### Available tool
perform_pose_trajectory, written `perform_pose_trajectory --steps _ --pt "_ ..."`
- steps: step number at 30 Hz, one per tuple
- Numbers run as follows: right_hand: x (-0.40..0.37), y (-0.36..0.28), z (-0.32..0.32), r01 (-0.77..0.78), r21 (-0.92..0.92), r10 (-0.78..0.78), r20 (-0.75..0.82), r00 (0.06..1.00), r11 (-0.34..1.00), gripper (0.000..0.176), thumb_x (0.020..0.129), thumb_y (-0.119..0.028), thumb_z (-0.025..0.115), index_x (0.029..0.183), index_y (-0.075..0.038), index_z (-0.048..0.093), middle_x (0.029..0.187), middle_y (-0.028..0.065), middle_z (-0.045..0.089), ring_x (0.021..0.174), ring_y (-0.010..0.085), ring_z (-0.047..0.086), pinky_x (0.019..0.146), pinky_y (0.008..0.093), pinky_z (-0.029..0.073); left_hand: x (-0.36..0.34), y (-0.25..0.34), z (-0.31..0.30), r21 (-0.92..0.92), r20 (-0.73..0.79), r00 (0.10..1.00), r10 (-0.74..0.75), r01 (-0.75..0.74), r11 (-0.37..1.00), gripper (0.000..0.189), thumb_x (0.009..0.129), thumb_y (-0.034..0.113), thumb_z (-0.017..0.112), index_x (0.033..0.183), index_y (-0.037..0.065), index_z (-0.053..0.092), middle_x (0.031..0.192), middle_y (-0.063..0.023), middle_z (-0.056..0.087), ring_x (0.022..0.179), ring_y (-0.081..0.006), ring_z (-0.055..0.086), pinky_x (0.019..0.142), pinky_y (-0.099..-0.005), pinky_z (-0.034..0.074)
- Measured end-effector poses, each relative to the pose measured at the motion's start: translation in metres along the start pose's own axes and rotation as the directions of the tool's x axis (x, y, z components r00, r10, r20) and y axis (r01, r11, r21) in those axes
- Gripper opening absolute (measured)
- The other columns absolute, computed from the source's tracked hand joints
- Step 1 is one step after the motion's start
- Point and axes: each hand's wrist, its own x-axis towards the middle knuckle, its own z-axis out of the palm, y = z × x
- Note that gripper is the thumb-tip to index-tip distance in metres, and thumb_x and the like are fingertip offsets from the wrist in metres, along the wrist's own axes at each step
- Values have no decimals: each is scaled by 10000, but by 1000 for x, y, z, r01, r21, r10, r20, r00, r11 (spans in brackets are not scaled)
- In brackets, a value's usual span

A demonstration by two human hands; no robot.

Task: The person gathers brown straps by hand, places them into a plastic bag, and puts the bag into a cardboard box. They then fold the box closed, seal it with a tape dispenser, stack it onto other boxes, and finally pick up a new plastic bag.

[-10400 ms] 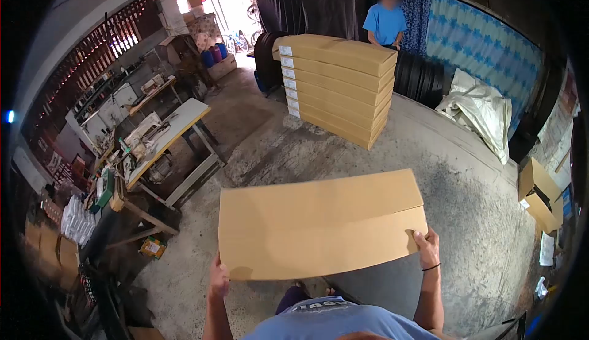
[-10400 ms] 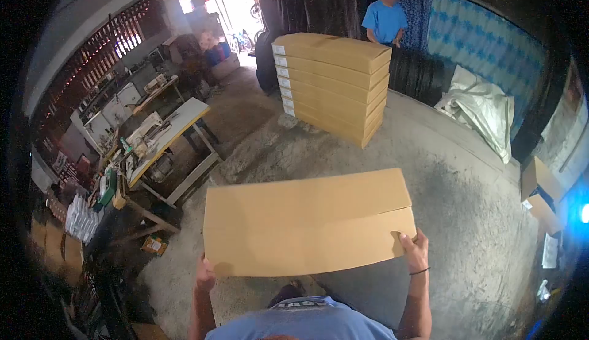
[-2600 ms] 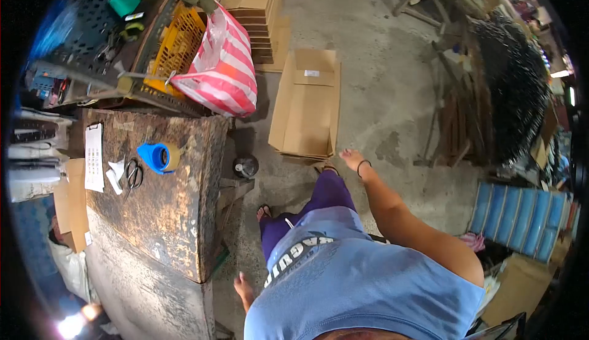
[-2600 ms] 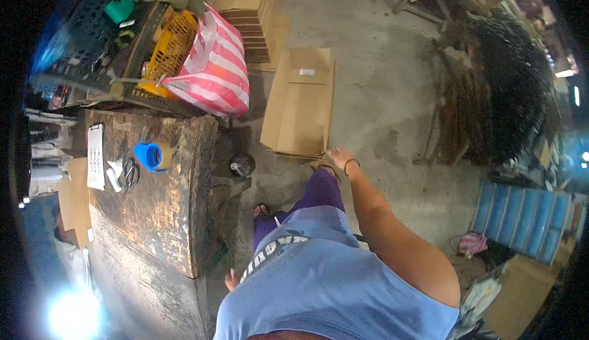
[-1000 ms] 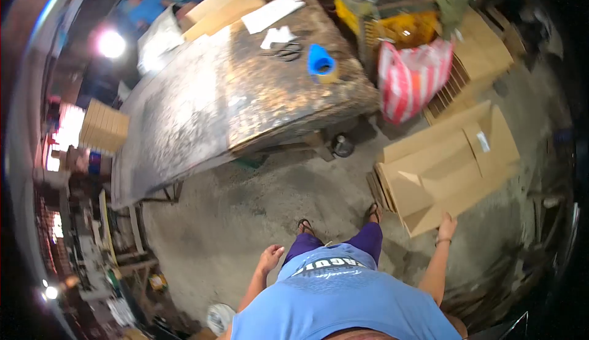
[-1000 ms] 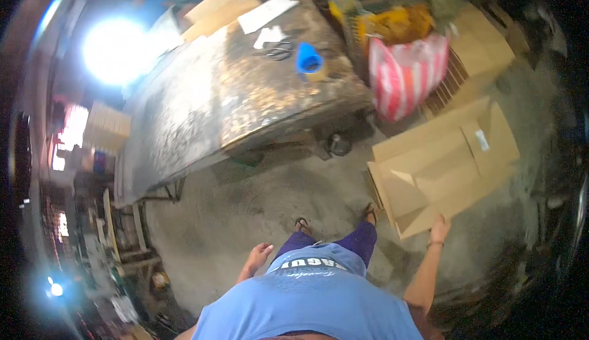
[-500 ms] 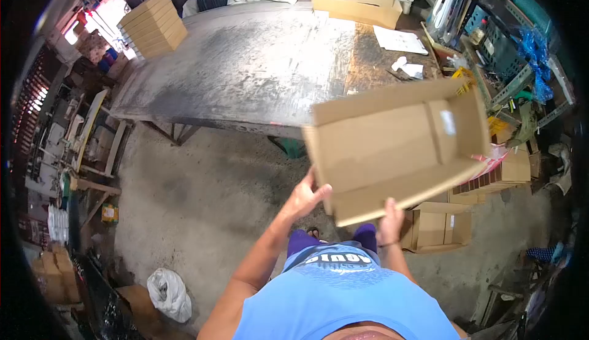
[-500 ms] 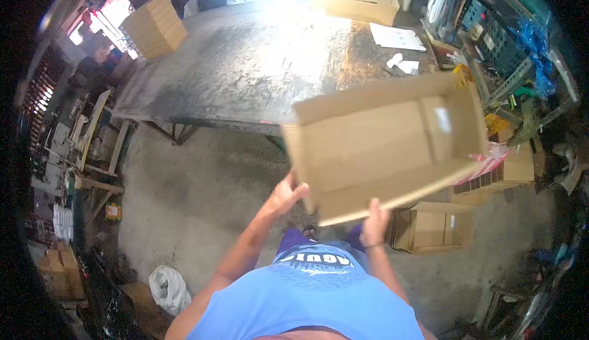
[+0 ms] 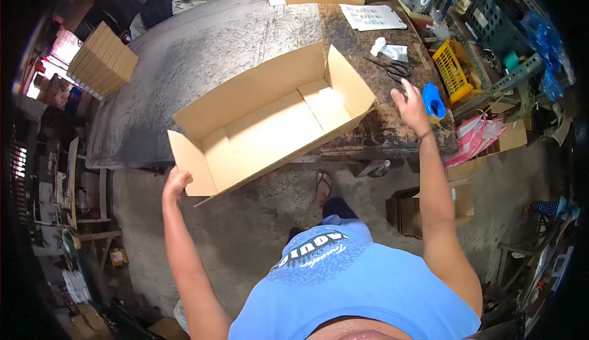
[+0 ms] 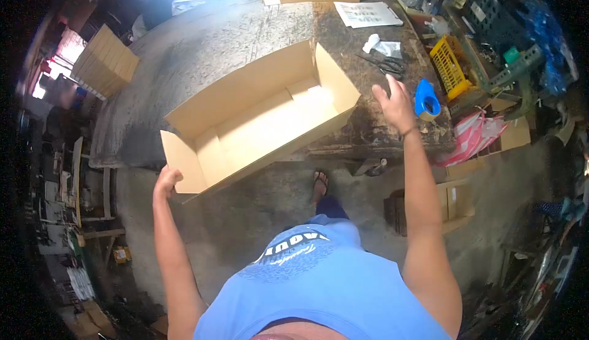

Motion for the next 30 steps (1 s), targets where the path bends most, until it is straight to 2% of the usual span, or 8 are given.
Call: perform_pose_trajectory --steps 7,9,14,15,17,20,23,30 --pt "95 -46 93 198 -207 59 820 570 958 341 886 -258 462 1023 51 498 949 239 615 892 326 623 796 417 490 87 56 35 501 -24 996 -91 91 861 334 781 153 472 1054 1 588 923 -178 657 895 -309 643 683 -432 521" --pt "68 -81 116 171 -263 92 755 649 949 485 815 -228 500 1161 102 419 1058 291 572 949 319 613 794 396 502 67 81 94 914 -126 989 76 86 396 323 822 164 439 1046 -32 564 1042 -272 606 951 -410 604 851 -457 475" --pt "35 -77 150 809 -273 -238 863 445 521 638 808 -215 467 1249 210 290 1148 342 508 1023 375 583 829 438 486 68 84 95 903 9 999 -47 12 428 418 806 254 496 1072 -68 515 1037 -300 590 996 -434 568 878 -463 443" --pt "55 -95 118 184 -234 95 826 555 955 581 816 -185 456 1251 177 325 1185 300 500 1042 364 564 863 409 470 61 92 75 854 33 999 -29 -14 519 462 802 266 536 1143 -42 499 1050 -303 581 1019 -426 559 867 -444 450" --pt "57 -40 103 131 9 -96 733 674 991 500 826 -121 456 1258 116 368 1168 234 536 1047 317 558 908 368 444 70 50 8 282 123 992 21 -55 958 436 811 227 593 1162 -22 528 1056 -208 619 989 -312 597 828 -399 466" --pt "56 28 53 -667 476 85 775 626 573 330 891 -136 512 1189 4 507 1045 25 584 942 110 533 810 272 453 61 -10 -40 -359 80 992 -98 121 925 384 840 252 608 1122 -8 577 1006 -83 631 896 -175 585 778 -351 467" --pt "21 105 86 -742 310 423 664 617 595 257 916 -172 501 1097 -4 572 991 33 610 914 110 546 802 285 453 106 -87 -52 209 -119 926 -358 376 903 414 868 343 590 1081 -12 586 974 -82 634 865 -170 578 792 -326 451" --pt "72 104 106 -654 571 467 460 755 496 216 922 -178 498 1034 -12 581 936 18 602 857 96 542 766 274 442 213 -30 -21 -168 -296 948 -119 71 983 422 960 348 415 1100 -29 546 1055 -121 604 965 -208 562 852 -342 433"
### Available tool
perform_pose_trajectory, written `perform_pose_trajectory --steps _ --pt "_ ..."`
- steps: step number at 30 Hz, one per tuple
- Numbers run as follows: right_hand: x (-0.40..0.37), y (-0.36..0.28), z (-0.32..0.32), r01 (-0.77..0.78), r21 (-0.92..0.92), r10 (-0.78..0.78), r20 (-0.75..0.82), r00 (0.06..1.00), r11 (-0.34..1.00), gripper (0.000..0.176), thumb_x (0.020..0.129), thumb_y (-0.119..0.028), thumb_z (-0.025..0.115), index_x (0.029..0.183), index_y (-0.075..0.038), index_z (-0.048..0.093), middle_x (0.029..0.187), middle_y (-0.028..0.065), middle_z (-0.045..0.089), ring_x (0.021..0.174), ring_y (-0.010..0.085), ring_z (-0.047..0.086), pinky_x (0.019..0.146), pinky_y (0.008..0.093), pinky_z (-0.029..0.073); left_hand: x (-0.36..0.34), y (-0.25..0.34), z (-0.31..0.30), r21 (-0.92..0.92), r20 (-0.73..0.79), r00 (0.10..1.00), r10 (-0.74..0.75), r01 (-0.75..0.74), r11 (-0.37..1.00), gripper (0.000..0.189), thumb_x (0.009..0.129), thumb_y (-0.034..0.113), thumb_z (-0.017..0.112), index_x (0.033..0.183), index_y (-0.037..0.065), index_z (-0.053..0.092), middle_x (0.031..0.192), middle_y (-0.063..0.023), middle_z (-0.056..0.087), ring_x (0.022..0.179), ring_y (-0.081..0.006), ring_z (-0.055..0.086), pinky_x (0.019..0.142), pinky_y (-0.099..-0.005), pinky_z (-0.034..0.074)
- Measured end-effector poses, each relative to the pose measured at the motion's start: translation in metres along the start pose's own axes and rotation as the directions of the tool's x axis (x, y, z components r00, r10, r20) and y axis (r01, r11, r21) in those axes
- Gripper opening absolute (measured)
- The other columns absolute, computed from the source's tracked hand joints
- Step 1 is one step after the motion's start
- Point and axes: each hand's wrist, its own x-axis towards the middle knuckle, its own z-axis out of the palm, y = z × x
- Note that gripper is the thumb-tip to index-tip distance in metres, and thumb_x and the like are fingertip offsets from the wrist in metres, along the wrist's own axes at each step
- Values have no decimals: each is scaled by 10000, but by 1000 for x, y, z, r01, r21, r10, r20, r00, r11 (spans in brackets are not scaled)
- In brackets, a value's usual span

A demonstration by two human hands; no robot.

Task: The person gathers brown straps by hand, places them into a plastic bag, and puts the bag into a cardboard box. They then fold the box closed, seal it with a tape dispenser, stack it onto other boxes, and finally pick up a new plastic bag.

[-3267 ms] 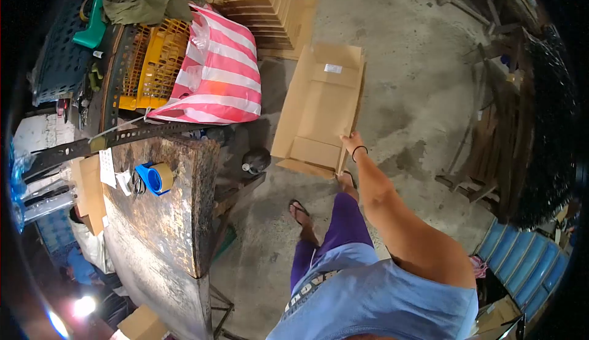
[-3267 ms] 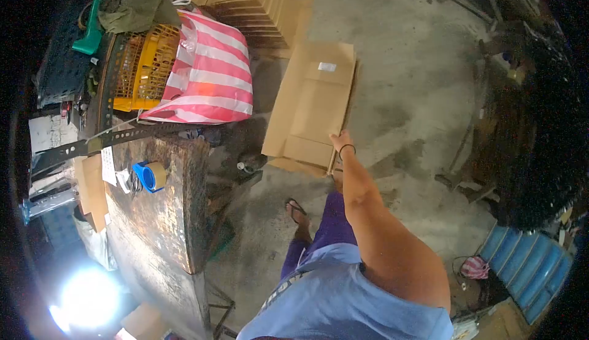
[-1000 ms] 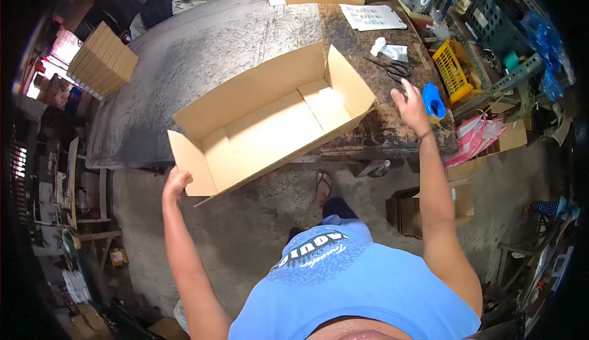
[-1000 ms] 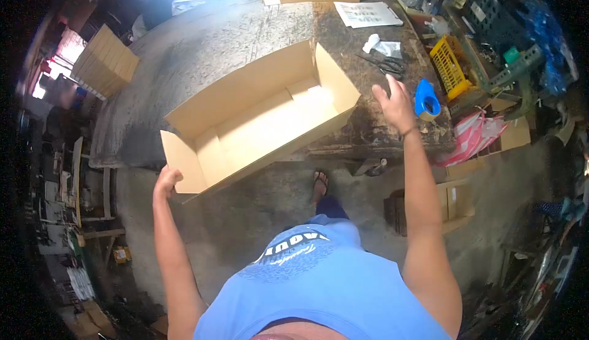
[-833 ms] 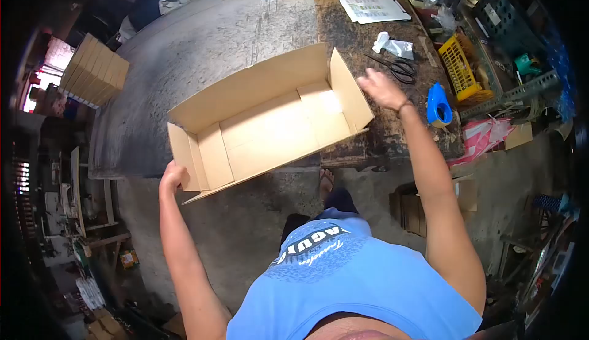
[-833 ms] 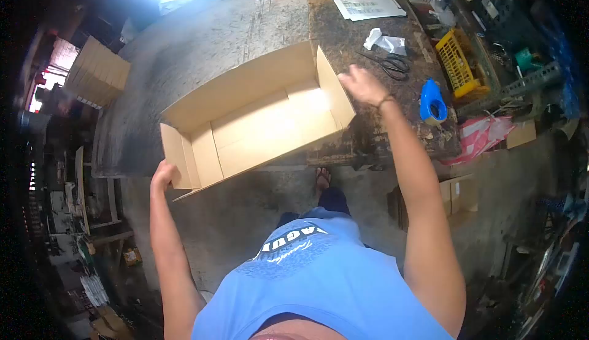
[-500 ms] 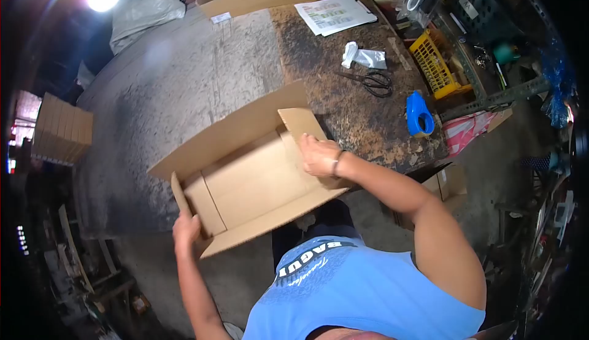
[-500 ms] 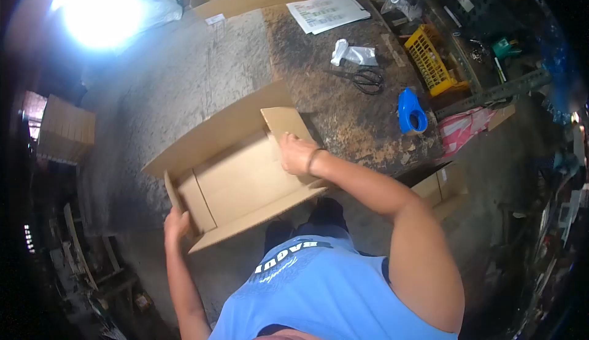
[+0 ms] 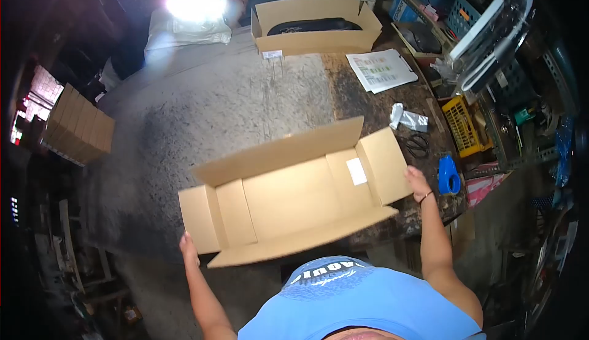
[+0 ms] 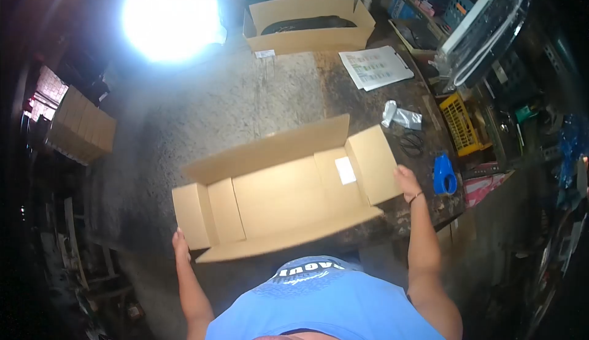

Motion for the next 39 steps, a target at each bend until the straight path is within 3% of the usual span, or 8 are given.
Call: perform_pose_trajectory --steps 9,11,14,22,27,31,34,39 --pt "205 -142 89 386 -184 -418 -188 889 904 331 940 -292 485 1102 -19 580 944 19 613 879 93 541 772 281 443 206 247 116 61 -132 921 366 -361 931 409 940 384 456 968 -11 560 897 -123 603 809 -213 537 761 -371 437" --pt "207 -183 81 267 -444 -397 -231 888 855 385 903 -351 511 1062 -11 596 934 104 622 865 188 574 770 328 451 216 275 124 366 -100 848 521 -456 811 498 920 447 467 1055 -25 552 1006 -178 610 916 -270 567 839 -370 426" --pt "232 -162 14 139 -867 -505 -143 851 479 429 867 -388 552 1083 -21 606 983 142 658 917 275 628 799 374 482 222 250 120 400 -55 780 623 -555 730 627 914 451 472 1257 -73 443 1250 -249 495 1153 -339 484 972 -378 366" --pt "219 -123 0 -494 -847 132 -476 869 197 1028 671 -550 695 1446 -113 180 1394 172 383 1345 338 247 1047 605 139 81 65 111 410 -40 836 547 -486 772 373 908 244 538 1126 -59 536 1111 -205 541 1035 -306 510 929 -381 388" --pt "233 -104 8 -323 -842 -98 -400 911 432 612 680 -310 735 1142 -37 442 1137 236 563 1038 395 555 818 432 467 -37 69 159 246 64 877 476 -476 844 230 899 173 551 1022 -17 588 944 -102 551 871 -181 525 803 -308 439" --pt "169 -134 84 47 -719 -352 -281 893 693 591 696 -327 716 1098 -7 422 1024 237 588 943 369 591 782 427 468 -111 138 232 -144 306 918 252 -217 965 228 889 181 585 993 -20 615 905 -45 623 780 -114 574 736 -258 479" --pt "91 -141 161 250 -552 -414 -195 889 796 617 694 -352 726 1079 4 402 957 214 576 869 310 595 752 391 478 -142 179 286 -327 559 689 462 -329 886 290 858 144 607 1111 2 597 1072 -139 608 994 -200 570 889 -311 443" --pt "-11 -137 223 312 -401 -329 28 944 861 681 692 -459 751 1082 10 449 870 157 549 805 214 561 731 364 473 -176 215 317 -573 799 224 557 7 819 719 765 233 709 1358 53 344 1250 -151 502 1150 -243 499 933 -355 434"
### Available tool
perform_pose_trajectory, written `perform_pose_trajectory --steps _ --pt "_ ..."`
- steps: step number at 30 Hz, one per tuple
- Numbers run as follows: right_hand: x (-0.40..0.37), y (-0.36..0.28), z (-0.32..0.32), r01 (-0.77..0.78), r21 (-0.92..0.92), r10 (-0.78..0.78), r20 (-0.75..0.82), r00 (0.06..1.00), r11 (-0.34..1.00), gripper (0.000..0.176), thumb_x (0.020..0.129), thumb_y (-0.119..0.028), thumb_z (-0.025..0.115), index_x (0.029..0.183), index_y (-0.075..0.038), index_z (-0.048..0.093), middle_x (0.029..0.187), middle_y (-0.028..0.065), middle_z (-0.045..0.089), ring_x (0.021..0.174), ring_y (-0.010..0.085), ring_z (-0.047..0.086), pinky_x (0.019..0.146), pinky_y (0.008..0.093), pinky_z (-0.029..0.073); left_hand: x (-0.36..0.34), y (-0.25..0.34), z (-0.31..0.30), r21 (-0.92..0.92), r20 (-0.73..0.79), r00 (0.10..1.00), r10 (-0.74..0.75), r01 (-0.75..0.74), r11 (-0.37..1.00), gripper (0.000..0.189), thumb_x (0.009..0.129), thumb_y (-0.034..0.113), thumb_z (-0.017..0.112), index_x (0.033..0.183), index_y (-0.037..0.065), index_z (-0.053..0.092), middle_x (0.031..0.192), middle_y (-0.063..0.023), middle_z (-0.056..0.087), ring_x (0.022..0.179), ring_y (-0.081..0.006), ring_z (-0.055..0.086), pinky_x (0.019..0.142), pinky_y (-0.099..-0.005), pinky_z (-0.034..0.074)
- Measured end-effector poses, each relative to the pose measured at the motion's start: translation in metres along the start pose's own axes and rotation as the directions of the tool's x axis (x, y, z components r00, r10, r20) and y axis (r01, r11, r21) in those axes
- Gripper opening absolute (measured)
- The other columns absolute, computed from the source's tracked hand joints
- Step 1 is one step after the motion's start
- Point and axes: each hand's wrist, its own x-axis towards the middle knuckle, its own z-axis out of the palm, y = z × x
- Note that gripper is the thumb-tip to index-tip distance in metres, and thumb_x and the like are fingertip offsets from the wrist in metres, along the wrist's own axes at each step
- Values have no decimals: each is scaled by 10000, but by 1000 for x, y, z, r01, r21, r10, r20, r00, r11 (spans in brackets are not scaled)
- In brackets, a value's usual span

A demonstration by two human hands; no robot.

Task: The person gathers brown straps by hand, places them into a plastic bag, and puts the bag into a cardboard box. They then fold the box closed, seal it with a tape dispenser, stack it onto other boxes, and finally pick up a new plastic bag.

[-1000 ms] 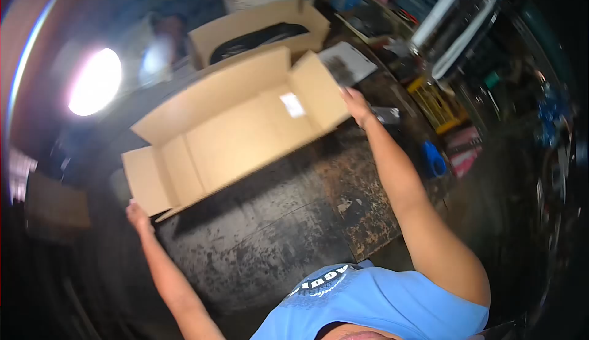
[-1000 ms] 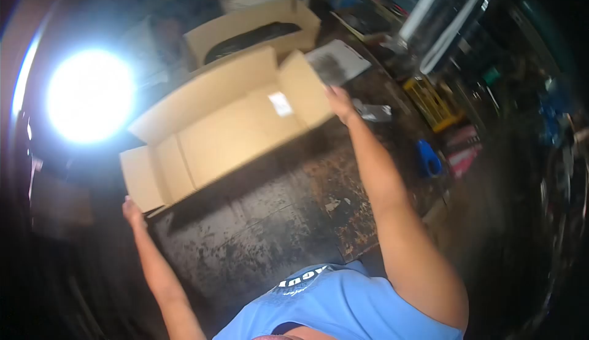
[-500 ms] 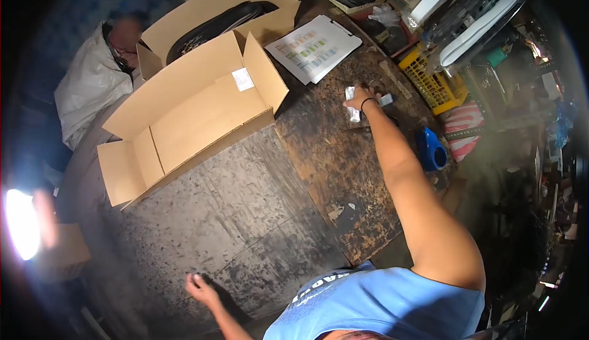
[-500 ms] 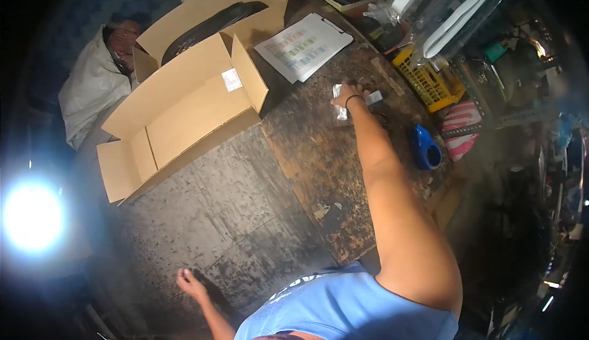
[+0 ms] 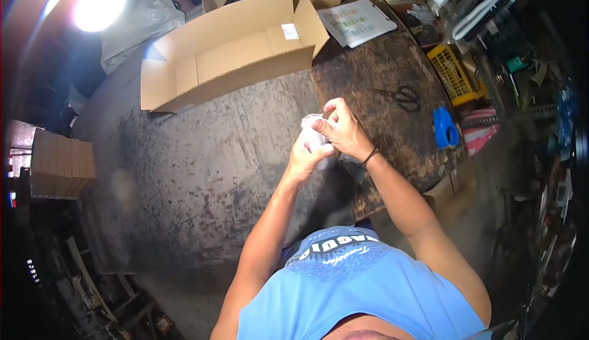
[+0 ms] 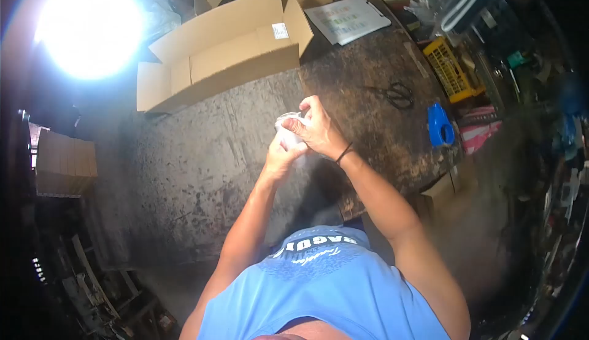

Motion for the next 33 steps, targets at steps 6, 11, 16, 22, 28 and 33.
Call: perform_pose_trajectory --steps 6,11,16,22,28,33 --pt "-83 -28 -79 304 -487 -237 196 952 818 620 626 -378 785 1085 -30 555 883 164 613 816 325 604 719 380 485 -51 -26 7 -756 388 902 -191 429 495 906 677 544 714 1352 64 345 1228 -150 516 1048 -300 574 758 -410 548" --pt "-159 -27 -146 184 -625 34 320 947 759 290 731 -317 686 754 -40 601 722 164 592 717 351 582 620 413 431 -97 -53 33 -715 444 862 -245 506 483 903 678 537 719 1338 48 343 1263 -137 493 1149 -299 499 905 -478 460" --pt "-238 -22 -209 5 -686 82 95 992 728 201 753 -174 671 797 13 612 689 131 551 653 256 552 600 332 421 -100 -66 53 -595 364 874 -323 485 641 826 659 445 762 1303 81 394 1253 -115 507 1137 -280 507 935 -449 435" --pt "-356 2 -294 -181 -648 -10 -280 960 740 191 818 -183 597 818 5 632 748 129 566 681 252 557 630 331 430 -117 -75 107 -544 432 825 -364 560 625 785 669 373 776 1313 114 409 1236 -91 516 1121 -259 516 936 -421 442" --pt "-499 44 -386 -408 -706 -50 -530 846 579 219 861 -191 557 810 15 608 758 133 556 707 271 541 658 335 423 -160 -117 153 -439 395 817 -420 569 696 720 703 309 749 1305 97 416 1211 -100 529 1097 -258 532 929 -426 452" --pt "-608 72 -436 -594 -632 -65 -710 701 497 265 892 -225 527 811 27 532 767 178 521 728 319 513 673 358 413 -166 -118 178 -298 353 813 -464 567 768 679 711 241 719 1295 71 417 1171 -154 545 1058 -290 560 897 -452 481"
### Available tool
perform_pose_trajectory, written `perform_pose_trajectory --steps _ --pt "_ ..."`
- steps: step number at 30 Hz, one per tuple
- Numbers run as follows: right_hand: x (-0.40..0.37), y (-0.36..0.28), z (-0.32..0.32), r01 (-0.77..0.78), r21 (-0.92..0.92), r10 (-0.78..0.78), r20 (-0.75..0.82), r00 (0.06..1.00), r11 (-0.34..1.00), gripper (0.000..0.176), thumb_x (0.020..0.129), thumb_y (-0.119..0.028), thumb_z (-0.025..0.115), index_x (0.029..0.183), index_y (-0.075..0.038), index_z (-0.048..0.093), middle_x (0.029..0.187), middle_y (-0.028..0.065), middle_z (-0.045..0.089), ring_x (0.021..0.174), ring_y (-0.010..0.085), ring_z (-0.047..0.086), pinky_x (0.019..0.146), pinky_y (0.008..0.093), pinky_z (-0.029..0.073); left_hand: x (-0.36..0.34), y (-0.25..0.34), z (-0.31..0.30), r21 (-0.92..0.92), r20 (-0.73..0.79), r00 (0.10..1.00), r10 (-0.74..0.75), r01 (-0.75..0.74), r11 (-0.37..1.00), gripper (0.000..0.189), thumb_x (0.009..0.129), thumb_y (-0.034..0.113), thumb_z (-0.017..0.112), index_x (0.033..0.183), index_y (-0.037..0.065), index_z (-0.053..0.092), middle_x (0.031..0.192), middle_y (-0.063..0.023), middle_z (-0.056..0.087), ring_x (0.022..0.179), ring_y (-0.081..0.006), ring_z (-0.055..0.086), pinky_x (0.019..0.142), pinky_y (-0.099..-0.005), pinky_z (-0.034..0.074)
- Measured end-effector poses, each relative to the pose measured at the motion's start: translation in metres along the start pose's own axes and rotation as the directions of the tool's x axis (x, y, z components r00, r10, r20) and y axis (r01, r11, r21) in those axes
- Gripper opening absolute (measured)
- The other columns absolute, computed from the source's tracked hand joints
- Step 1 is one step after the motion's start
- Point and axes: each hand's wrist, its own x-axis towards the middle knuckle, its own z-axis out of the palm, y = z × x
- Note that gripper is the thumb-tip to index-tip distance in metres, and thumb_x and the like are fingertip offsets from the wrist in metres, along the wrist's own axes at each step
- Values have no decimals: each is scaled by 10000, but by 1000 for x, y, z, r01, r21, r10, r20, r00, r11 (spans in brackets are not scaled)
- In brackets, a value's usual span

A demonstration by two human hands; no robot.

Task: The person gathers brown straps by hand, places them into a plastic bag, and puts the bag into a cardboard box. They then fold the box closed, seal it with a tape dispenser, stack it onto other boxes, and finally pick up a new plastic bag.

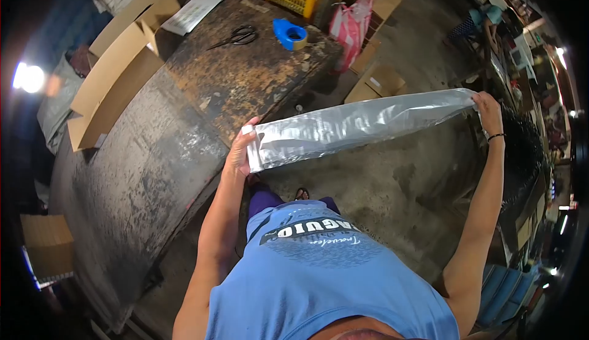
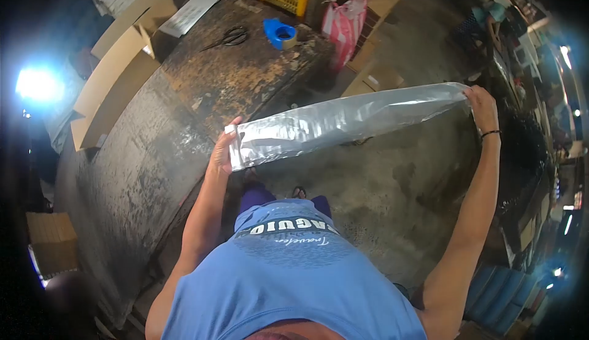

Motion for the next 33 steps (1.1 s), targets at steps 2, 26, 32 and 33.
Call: perform_pose_trajectory --steps 2,26,32,33 --pt "-14 24 1 24 -28 -25 -46 999 999 257 913 -221 492 823 17 527 760 187 517 705 332 506 662 361 414 9 1 18 -107 23 999 -25 28 994 506 749 109 682 1205 73 465 1068 -120 586 955 -267 602 823 -428 521" --pt "-305 99 103 -800 -504 830 -254 497 325 336 951 -230 411 1139 7 556 1101 153 604 1021 293 568 888 352 443 320 238 -133 507 -483 597 641 -406 761 462 871 199 570 1257 70 351 1083 -134 490 898 -206 510 761 -348 454" --pt "-245 -102 223 -758 -223 789 223 573 613 268 728 -243 632 688 20 599 709 260 599 737 419 613 625 481 471 408 244 -125 601 -519 597 612 -254 758 589 836 185 630 1309 63 301 1216 -194 477 1041 -268 511 865 -357 425" --pt "-223 -129 229 -739 -254 779 274 563 624 312 709 -276 649 674 29 593 708 271 593 748 414 618 623 483 472 410 243 -120 598 -518 605 605 -250 762 589 836 185 630 1309 63 301 1216 -194 477 1041 -268 511 865 -357 425"
